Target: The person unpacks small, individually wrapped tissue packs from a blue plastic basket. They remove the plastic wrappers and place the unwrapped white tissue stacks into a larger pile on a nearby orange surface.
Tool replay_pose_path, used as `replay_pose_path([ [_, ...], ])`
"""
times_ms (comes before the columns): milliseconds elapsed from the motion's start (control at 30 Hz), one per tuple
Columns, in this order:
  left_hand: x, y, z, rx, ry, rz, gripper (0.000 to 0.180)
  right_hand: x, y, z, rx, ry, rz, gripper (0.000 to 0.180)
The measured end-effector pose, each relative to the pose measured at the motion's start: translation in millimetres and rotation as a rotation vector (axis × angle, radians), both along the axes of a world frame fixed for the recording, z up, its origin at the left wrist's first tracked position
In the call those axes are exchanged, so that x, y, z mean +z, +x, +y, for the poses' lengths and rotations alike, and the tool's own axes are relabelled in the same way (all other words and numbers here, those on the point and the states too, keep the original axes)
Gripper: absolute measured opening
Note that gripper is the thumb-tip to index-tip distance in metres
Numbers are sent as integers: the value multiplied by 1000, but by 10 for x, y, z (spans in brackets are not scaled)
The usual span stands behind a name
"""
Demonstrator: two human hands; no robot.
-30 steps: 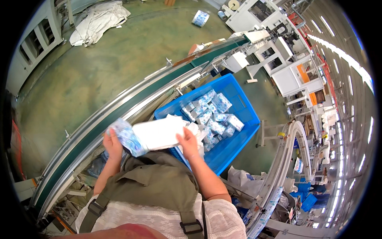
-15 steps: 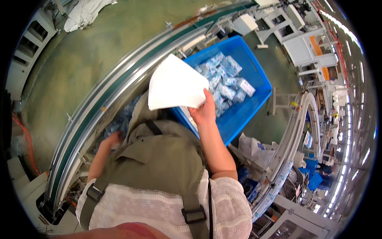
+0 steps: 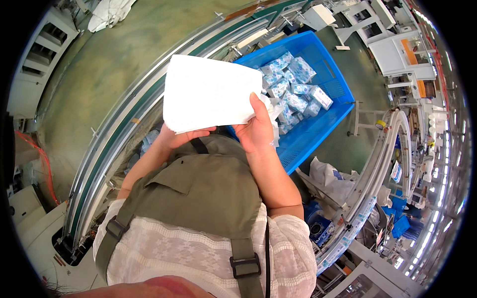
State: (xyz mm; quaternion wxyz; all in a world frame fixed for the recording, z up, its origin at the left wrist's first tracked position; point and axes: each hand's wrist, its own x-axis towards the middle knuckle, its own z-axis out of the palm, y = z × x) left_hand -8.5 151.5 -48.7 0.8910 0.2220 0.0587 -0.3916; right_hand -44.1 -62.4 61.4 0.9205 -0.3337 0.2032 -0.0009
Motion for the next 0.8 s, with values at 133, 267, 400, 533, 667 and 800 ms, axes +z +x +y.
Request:
replay_pose_path([
  [133,369,25,6,3,-174,-17,108,-130,1,-136,31,9,23,54],
  [267,668,-38,40,-27,11,-213,122,-417,11,-251,101,213,36,55],
  [400,630,6,-33,-130,116,-419,119,-679,61,-386,145,342,12,54],
  [533,528,204,-298,-180,207,-448,114,-952,85,-711,-181,60,42,51],
  [667,195,311,-491,-175,462,-398,85,-1333,27,-1244,-683,-655,-83,55],
  [800,-183,365,-688,-312,540,-360,65,-2092,-64,-1488,-489,-1926,48,74],
])
